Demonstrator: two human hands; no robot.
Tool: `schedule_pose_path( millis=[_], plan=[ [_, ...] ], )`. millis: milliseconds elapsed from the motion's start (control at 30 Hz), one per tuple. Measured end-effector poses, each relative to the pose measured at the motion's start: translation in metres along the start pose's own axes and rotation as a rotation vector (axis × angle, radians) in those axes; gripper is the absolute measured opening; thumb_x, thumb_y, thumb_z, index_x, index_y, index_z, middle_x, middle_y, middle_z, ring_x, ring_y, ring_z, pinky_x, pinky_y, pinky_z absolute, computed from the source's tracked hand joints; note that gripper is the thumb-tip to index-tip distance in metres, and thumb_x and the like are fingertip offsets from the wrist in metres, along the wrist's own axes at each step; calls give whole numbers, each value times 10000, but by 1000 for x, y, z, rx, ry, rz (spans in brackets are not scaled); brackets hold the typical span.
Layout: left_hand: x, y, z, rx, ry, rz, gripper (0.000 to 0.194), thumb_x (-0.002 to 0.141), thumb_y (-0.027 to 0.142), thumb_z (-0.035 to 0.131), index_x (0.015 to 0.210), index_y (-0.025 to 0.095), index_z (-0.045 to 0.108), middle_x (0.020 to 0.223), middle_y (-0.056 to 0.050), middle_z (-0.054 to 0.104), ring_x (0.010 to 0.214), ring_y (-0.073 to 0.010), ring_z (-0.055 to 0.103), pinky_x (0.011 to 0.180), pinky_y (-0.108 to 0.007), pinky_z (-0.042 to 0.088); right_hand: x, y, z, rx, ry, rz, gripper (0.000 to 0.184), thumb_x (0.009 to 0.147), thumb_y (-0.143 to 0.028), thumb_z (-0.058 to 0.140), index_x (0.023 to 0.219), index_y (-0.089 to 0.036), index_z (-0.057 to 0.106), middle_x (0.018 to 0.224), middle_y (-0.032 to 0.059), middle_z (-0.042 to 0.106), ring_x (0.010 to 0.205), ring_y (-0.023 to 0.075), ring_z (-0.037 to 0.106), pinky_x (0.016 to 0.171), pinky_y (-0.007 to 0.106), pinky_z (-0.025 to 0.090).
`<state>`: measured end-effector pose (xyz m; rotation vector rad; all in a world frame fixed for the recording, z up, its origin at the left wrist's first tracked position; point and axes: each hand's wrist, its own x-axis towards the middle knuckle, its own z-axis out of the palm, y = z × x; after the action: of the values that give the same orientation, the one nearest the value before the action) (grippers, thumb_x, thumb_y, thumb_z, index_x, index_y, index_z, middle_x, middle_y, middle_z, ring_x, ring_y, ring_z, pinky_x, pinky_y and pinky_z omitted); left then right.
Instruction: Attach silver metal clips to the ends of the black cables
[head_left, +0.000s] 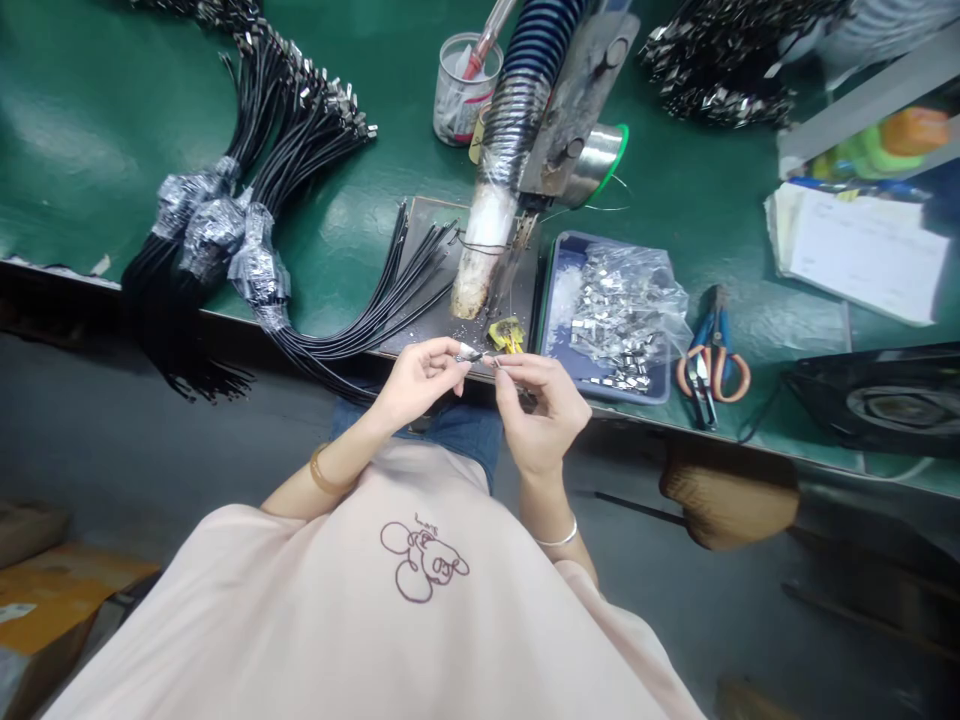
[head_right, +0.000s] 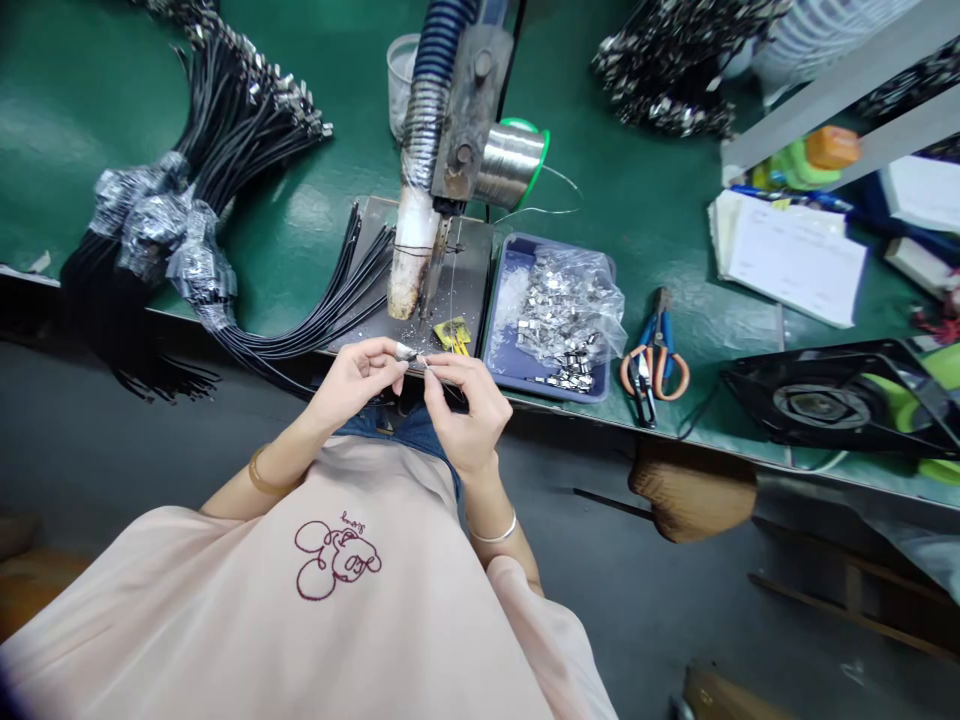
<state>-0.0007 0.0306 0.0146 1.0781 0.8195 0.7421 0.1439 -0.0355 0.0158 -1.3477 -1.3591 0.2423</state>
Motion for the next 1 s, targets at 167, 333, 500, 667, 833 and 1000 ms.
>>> schedule_pose_path(
  millis=[167,333,500,667,833,1000],
  plan=[
    [-1,-1,3,43,39,57,342,727,438,801,808,134,667,602,25,585,524,-71,512,519,-200,411,4,5,-3,79,52,166,84,909,-228,648,837,-222,690,922,35,743,822,171,750,729,319,629],
    [-5,5,3,101,-55,116,407,825,523,705,727,133,644,556,32,488,500,-64,409,497,-213,344,12,9,-7,197,-167,307,56,849,-231,702,809,-230,742,923,31,750,827,159,743,715,289,633],
    [-5,7,-1,150,-134,118,458,867,565,650,720,132,619,540,42,441,493,-60,374,497,-208,320,11,9,-6,295,-186,331,67,840,-211,716,800,-242,759,917,23,749,818,138,728,717,258,628],
    [-5,9,-6,161,-209,108,420,888,521,634,791,114,674,541,36,459,482,-64,364,476,-209,294,11,12,-8,359,-243,341,42,836,-235,739,806,-246,765,925,27,753,819,147,733,728,270,638],
    [-6,14,-11,460,-204,200,278,914,310,588,792,104,730,623,-2,594,555,-82,440,557,-211,350,14,6,-19,98,-350,176,92,887,-188,673,861,-237,747,965,39,755,867,158,735,779,294,633],
    [-5,9,-10,779,-177,286,208,920,211,583,824,134,750,636,-8,670,554,-102,509,606,-220,369,16,3,-24,-140,-463,-5,113,904,-158,627,857,-222,709,982,56,753,904,175,734,821,306,615]
  ],
)
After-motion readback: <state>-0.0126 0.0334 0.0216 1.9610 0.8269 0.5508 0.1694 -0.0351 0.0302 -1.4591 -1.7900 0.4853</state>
